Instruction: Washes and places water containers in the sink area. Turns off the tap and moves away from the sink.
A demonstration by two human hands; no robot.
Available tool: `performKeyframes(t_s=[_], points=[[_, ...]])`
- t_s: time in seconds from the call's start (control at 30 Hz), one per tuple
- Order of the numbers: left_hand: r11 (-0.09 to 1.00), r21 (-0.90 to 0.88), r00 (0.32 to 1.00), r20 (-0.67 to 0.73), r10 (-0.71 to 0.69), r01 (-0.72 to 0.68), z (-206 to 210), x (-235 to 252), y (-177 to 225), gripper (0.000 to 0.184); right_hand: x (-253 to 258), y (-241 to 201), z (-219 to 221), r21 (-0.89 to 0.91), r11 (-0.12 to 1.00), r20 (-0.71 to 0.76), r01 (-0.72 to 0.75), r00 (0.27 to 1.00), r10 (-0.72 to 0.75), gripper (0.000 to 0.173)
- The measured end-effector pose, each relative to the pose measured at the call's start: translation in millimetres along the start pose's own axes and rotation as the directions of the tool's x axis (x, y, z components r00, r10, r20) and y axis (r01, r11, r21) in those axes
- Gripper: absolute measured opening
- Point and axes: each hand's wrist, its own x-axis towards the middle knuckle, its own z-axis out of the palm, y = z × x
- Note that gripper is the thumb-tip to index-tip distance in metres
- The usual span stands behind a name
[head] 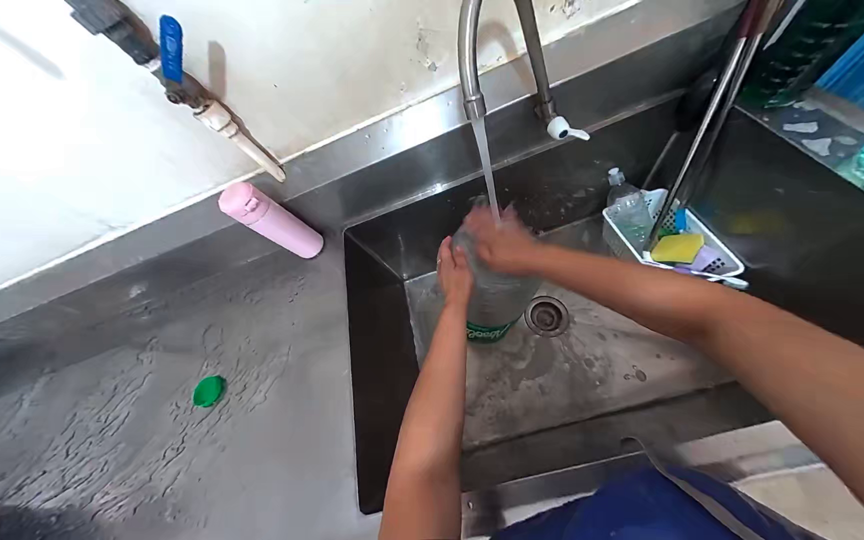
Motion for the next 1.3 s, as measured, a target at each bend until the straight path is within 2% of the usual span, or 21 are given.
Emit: performKeyframes(t_s=[0.07,0.17,0.2,0.3,0.33,0.4,0.43,0.53,0.63,0.73,0.77,0.83,0.9,0.93,0.97,1.0,1.07,1.1,1.17,1.27,1.3], points=[[0.999,0.028,1.0,0.01,0.029,-0.03,0,-2,-1,0.048,-4,5,7,0.01,0.984,0.003,0.18,0.984,-0.18,0.062],[0.996,0.092,0.999,0.03,-0.011,0.008,3,-5,3,0.049,10,14,-15,-0.014,0.995,0.079,-0.095,0.992,0.096,0.06],[0.995,0.1,1.0,0.023,-0.013,0.01,1,-3,5,0.049,9,6,-14,-0.021,0.996,0.06,-0.086,0.994,0.087,0.058],[0.99,0.138,0.999,0.034,-0.018,0.013,-4,-4,9,0.048,1,6,6,0.029,0.983,0.016,0.18,0.984,-0.18,0.056],[0.987,0.162,0.999,0.043,-0.029,0.022,-2,-6,9,0.048,5,13,0,0.011,0.99,0.036,0.139,0.99,-0.139,0.054],[0.98,0.193,0.998,0.03,-0.05,0.044,0,-5,14,0.048,12,9,-15,-0.018,0.997,0.107,-0.08,0.991,0.082,0.055],[0.98,0.19,0.998,0.024,-0.061,0.056,-3,-3,18,0.047,11,1,-13,-0.025,0.997,0.101,-0.076,0.992,0.078,0.057],[0.975,0.212,0.997,0.022,-0.069,0.063,-10,-5,21,0.046,10,5,10,0.027,0.985,-0.008,0.171,0.985,-0.171,0.058],[0.969,0.231,0.995,0.024,-0.101,0.092,-5,-5,19,0.049,14,12,-13,-0.011,0.993,0.09,-0.117,0.989,0.118,0.064],[0.967,0.236,0.995,-0.014,-0.095,0.096,-13,6,17,0.047,-29,-28,-2,-0.053,0.997,0.2,-0.05,0.978,0.059,0.084],[0.962,0.27,0.999,-0.007,-0.045,0.045,-15,5,15,0.046,-46,-35,2,-0.043,0.999,0.201,-0.011,0.979,0.019,0.083],[0.88,0.429,0.978,0.126,0.167,-0.206,-21,0,9,0.042,-62,-22,18,-0.022,0.992,-0.066,0.124,0.99,-0.125,0.059],[0.633,0.538,0.824,0.452,0.342,-0.557,-35,-5,5,0.043,-48,-7,16,0.148,0.969,-0.282,0.198,0.947,-0.151,0.034],[0.503,0.553,0.739,0.589,0.327,-0.664,-41,-7,6,0.05,-33,-5,7,0.298,0.944,-0.269,0.142,0.961,-0.06,0.035],[0.399,0.567,0.685,0.671,0.284,-0.721,-45,-11,6,0.055,-18,-7,-8,0.465,0.885,-0.151,0.009,0.986,0.07,0.036],[0.343,0.6,0.684,0.691,0.232,-0.723,-47,-15,10,0.056,-2,-11,-23,0.598,0.789,-0.01,-0.139,0.983,0.181,0.033],[0.301,0.713,0.773,0.606,0.19,-0.633,-37,-20,24,0.052,25,-24,-47,0.745,0.561,0.217,-0.36,0.927,0.306,0.022],[0.317,0.762,0.824,0.546,0.155,-0.565,-28,-20,35,0.053,32,-32,-54,0.769,0.499,0.26,-0.399,0.909,0.327,0.019],[0.394,0.776,0.856,0.514,0.055,-0.491,-17,-20,53,0.062,36,-49,-62,0.767,0.499,0.298,-0.403,0.913,0.279,0.024],[0.462,0.676,0.78,0.623,0.058,-0.574,-6,-33,43,0.085,35,-51,-79,0.588,0.668,0.449,-0.457,0.871,0.201,0.058],[0.466,0.683,0.795,0.603,0.076,-0.562,-4,-32,36,0.086,41,-44,-82,0.532,0.692,0.472,-0.488,0.85,0.236,0.063]])
